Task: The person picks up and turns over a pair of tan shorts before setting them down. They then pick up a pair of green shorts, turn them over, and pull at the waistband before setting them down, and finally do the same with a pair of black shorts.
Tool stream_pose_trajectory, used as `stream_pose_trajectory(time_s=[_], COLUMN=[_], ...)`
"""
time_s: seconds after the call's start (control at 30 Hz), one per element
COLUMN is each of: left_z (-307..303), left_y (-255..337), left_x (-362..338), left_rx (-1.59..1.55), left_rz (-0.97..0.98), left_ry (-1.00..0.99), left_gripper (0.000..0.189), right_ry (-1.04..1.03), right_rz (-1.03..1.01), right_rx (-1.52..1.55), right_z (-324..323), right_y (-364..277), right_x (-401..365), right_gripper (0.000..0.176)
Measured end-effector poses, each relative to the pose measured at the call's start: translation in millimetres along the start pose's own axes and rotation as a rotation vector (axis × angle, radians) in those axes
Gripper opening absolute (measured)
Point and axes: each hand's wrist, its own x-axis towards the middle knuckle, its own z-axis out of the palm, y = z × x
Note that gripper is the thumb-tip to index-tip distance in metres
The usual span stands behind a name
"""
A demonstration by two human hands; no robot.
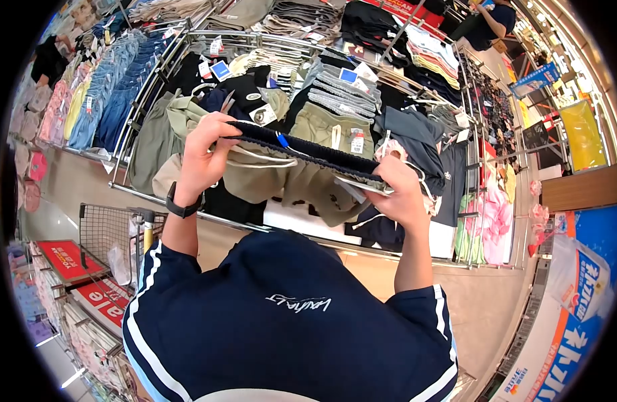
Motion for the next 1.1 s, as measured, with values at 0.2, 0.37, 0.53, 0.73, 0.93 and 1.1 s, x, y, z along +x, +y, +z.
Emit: stream_pose_trajectory(time_s=[0.2, 0.37, 0.53, 0.73, 0.93, 1.1], left_z=[5.7, 50.0, 84.9, 91.4, 51.3, 53.8], left_y=[-6.1, -20.9, -10.6, 9.6, -2.3, -1.0], left_x=[-17.9, -58.2, -80.8, -84.4, -59.6, -55.5], left_rx=[-0.194, -0.622, -0.999, -0.466, -0.184, -0.229], left_rz=[-0.176, -0.377, -0.822, -0.485, -0.296, -0.278], left_ry=[-0.081, -0.338, -0.372, -0.514, -0.238, -0.329], left_gripper=[0.016, 0.020, 0.032, 0.043, 0.029, 0.024], right_ry=[-0.110, -0.033, 0.150, 0.084, 0.027, 0.076], right_rz=[-0.004, 0.212, 0.187, 0.084, 0.026, 0.166], right_rx=[0.038, 0.051, 0.169, 0.107, -0.015, 0.110], right_z=[-8.4, 17.6, 41.7, 32.6, 15.0, 27.8], right_y=[-9.9, -4.5, -10.6, -19.7, 3.4, -1.6], right_x=[-6.5, -29.8, -32.7, -25.7, -40.1, -39.9], right_gripper=[0.029, 0.029, 0.025, 0.026, 0.028, 0.025])
